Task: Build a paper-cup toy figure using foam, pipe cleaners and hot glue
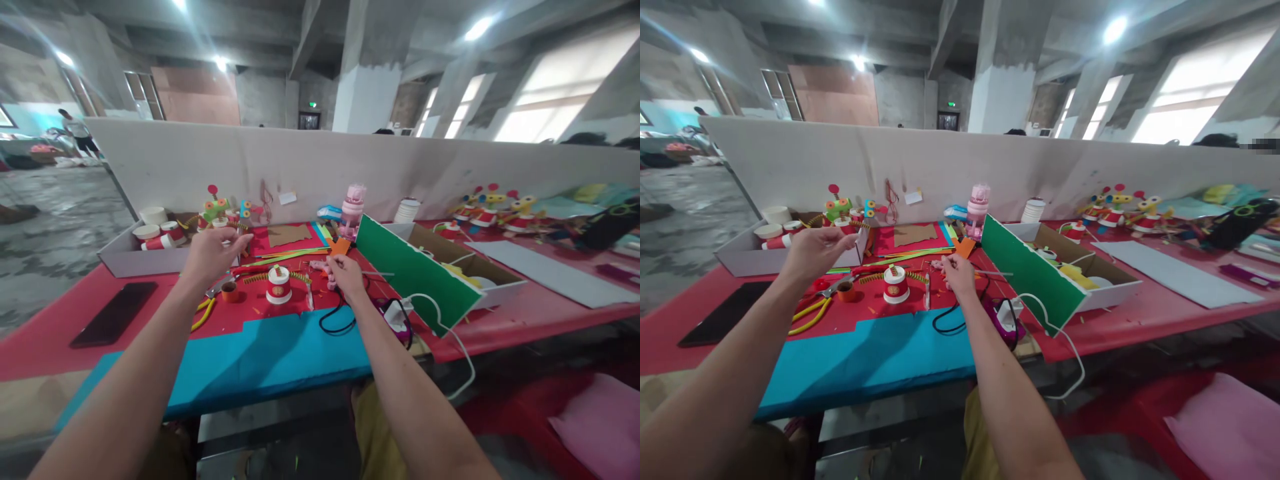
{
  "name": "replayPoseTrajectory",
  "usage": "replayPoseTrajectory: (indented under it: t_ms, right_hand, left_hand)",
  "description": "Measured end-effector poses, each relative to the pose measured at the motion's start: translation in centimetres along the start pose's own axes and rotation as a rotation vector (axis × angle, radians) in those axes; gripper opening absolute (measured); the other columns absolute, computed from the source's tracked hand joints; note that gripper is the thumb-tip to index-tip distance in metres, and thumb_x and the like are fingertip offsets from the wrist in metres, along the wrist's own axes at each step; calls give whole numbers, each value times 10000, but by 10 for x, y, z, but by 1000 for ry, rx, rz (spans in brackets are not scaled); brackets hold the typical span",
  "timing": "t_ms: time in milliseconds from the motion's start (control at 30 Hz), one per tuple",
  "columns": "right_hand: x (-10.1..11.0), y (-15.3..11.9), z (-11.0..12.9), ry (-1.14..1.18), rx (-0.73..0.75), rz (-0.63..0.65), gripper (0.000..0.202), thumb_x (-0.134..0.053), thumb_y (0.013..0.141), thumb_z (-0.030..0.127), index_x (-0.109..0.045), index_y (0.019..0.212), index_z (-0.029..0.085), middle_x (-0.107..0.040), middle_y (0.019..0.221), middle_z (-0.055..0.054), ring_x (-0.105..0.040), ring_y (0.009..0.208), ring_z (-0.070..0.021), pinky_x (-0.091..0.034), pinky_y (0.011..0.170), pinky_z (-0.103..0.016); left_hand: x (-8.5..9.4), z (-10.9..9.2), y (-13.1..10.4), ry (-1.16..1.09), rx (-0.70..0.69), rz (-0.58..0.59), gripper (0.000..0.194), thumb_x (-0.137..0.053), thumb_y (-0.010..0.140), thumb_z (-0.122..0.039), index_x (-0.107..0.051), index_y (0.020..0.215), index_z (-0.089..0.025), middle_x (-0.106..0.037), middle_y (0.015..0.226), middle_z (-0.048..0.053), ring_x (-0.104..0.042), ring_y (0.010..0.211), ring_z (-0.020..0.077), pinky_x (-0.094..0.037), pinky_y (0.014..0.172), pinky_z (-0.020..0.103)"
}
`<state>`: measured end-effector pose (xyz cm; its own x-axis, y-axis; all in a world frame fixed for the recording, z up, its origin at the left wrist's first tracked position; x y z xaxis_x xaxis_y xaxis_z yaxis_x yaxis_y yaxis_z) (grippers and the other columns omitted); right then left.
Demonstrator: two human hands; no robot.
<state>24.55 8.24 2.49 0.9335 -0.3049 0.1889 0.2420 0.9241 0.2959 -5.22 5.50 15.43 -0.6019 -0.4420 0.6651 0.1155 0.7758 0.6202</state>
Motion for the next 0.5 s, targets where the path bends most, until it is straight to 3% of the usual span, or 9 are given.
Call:
replayPoseTrajectory:
  t_ms: [167,300,400,500]
  right_hand:
    - [-10,-5,8,-18,45,41,367,-555,780,549,-589,711,191,-563,568,15,-480,445,-101,-416,409,-211]
    - [-25,-16,22,-86,150,94,328,-555,804,507,-585,696,199,-578,569,6,-524,499,-128,-423,494,-236]
    - [-46,-36,35,-145,219,227,329,-550,833,479,-556,654,202,-552,524,20,-512,503,-127,-391,521,-235]
    - [-70,-66,44,-230,276,406,361,-534,879,418,-549,605,183,-536,532,24,-470,525,-108,-312,514,-223]
  left_hand:
    - [8,19,-4,-10,6,-49,278,-535,814,-338,-722,955,-190,-717,877,28,-617,716,144,-463,702,246]
    - [15,40,-10,18,118,-73,309,-546,810,-381,-736,944,-176,-715,766,30,-622,693,163,-464,684,254]
    - [15,50,-17,-32,126,-29,392,-544,788,-330,-690,1119,-179,-735,939,52,-645,735,166,-469,692,255]
    - [5,53,-28,9,136,54,362,-530,791,-351,-719,1038,-165,-744,898,67,-655,750,190,-466,697,273]
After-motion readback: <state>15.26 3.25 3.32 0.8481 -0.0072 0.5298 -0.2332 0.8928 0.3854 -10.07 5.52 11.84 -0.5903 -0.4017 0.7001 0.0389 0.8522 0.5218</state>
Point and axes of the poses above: each hand's wrist, its own y-axis towards the middle knuckle, its own x-axis out of the back of the hand, z = x × y, the point moved 6 cm from there along y, towards the middle knuckle
